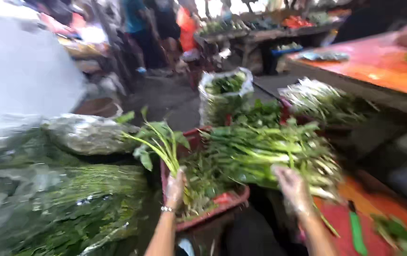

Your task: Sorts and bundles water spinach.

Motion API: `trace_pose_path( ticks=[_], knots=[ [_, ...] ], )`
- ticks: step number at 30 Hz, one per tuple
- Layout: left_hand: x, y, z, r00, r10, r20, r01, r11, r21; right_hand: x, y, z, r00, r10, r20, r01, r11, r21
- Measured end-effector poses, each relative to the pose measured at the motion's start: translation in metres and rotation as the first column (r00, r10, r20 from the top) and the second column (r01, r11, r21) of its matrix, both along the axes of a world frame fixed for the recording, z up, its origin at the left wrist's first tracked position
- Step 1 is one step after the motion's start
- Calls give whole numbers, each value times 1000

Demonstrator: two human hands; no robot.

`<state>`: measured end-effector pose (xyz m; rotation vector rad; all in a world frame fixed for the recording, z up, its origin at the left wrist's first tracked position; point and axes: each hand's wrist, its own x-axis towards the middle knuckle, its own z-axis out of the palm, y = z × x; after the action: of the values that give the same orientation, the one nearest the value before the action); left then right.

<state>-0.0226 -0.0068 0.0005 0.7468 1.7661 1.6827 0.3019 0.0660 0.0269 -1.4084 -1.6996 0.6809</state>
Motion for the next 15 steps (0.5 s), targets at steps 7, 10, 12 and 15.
trace_pose_path(
  ticks=[7,10,12,15],
  knots=[
    [6,10,-16,993,-114,-43,116,991,65,169,-31,-39,867,-443,228,491,837,-242],
    [15,11,-20,989,-138,-44,142,987,80,162,-29,-55,914,-316,253,385,873,-299],
    [19,12,-24,988,-144,-49,148,986,78,151,-17,-61,926,-219,308,318,892,-321],
    [24,13,-25,991,-132,-33,134,989,59,138,9,-82,915,-77,397,252,877,-410]
  ],
)
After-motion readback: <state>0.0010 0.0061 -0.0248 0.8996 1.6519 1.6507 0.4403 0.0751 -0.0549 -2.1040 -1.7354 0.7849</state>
